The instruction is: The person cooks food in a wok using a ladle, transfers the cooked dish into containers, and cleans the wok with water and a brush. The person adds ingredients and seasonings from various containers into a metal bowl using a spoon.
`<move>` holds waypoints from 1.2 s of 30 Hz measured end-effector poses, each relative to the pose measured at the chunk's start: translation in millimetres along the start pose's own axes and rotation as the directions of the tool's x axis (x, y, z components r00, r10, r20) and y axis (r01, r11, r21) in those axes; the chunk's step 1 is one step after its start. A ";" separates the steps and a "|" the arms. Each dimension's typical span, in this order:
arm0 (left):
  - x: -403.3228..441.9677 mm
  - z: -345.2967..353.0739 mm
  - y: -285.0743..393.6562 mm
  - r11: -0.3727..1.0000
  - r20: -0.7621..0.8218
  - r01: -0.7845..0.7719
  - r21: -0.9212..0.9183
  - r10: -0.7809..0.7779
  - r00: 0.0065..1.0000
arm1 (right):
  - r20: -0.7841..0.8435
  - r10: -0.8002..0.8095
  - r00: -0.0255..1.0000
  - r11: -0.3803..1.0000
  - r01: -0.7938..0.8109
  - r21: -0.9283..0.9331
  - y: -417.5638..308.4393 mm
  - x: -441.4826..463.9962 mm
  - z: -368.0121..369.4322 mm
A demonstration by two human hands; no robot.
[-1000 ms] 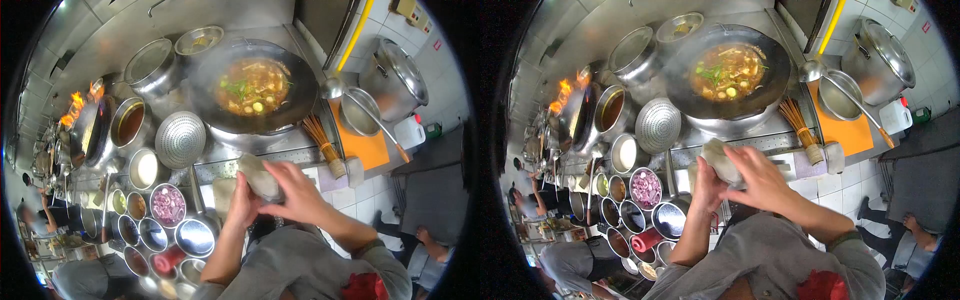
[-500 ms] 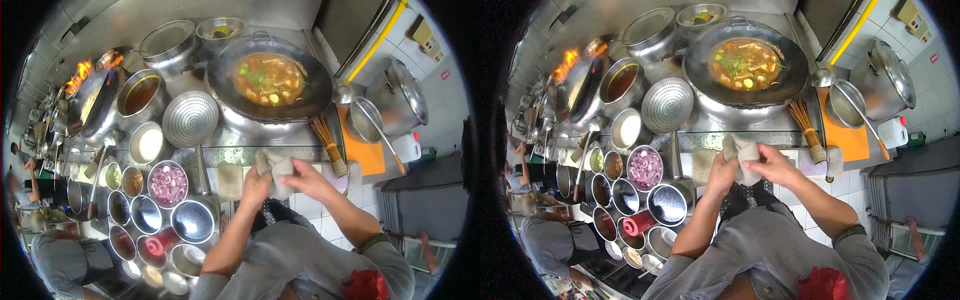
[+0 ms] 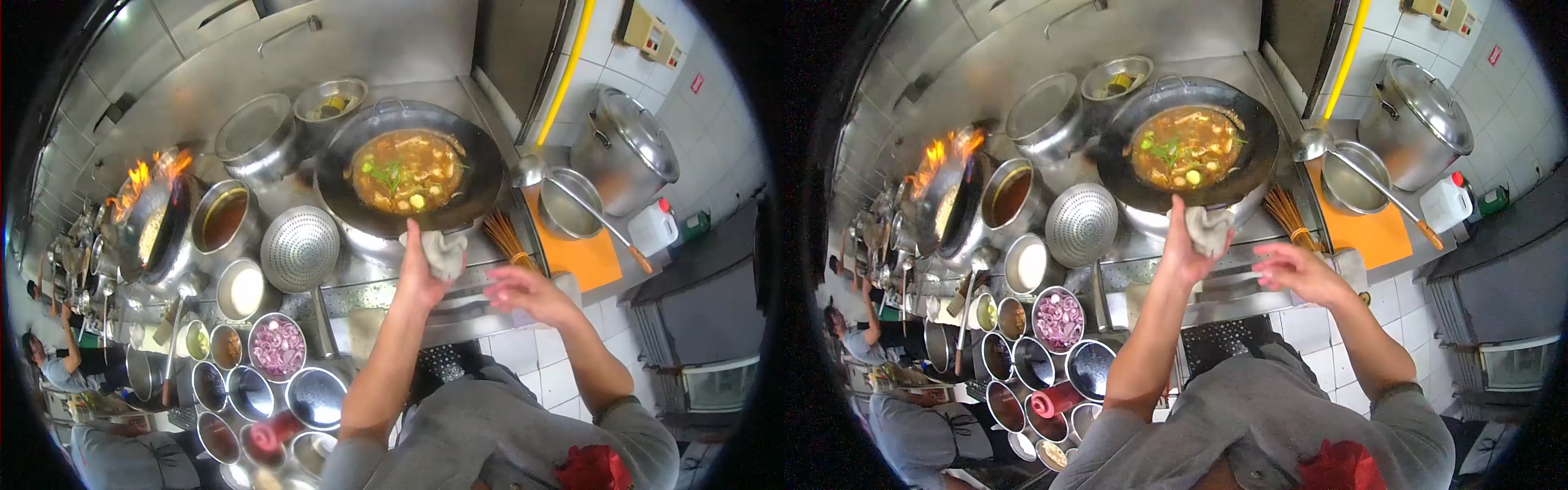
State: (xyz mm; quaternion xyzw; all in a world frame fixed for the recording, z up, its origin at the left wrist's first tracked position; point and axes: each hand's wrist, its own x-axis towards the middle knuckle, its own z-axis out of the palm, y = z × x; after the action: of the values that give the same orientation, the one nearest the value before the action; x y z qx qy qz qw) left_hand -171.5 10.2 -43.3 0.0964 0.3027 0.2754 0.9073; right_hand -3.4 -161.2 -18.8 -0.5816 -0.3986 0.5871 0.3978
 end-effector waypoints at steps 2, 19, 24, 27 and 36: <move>18.4 3.2 2.7 1.000 0.022 0.015 0.021 -0.016 1.000 | -0.015 0.070 0.997 0.993 -0.071 -0.090 10.6 -13.9 -11.6; -26.4 -30.5 -68.3 0.979 -0.224 -0.201 0.038 0.204 0.953 | -0.499 -0.521 0.693 0.449 -0.275 -0.850 31.6 -57.4 -265.6; -124.0 -4.2 -111.5 0.946 -0.331 -0.316 -0.064 0.279 0.901 | -0.304 -0.504 0.809 0.225 -0.217 -0.950 115.6 -35.2 -368.4; -182.8 1.2 -149.6 0.891 -0.439 -0.451 -0.047 0.387 0.811 | -0.517 -0.279 0.809 0.374 -0.404 -0.835 69.6 -41.1 -332.7; -331.8 1.2 -293.7 0.586 -0.719 -0.805 0.093 0.599 0.353 | -0.051 -0.237 0.970 0.955 0.223 -0.197 -1.5 15.8 -247.2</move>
State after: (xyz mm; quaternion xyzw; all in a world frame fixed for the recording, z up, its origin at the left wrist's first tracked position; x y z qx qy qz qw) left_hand -261.8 -418.7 22.0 -0.0192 0.5001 0.6939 0.5178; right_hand 243.6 -144.6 -24.6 -0.5877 -0.5028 0.4742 0.4207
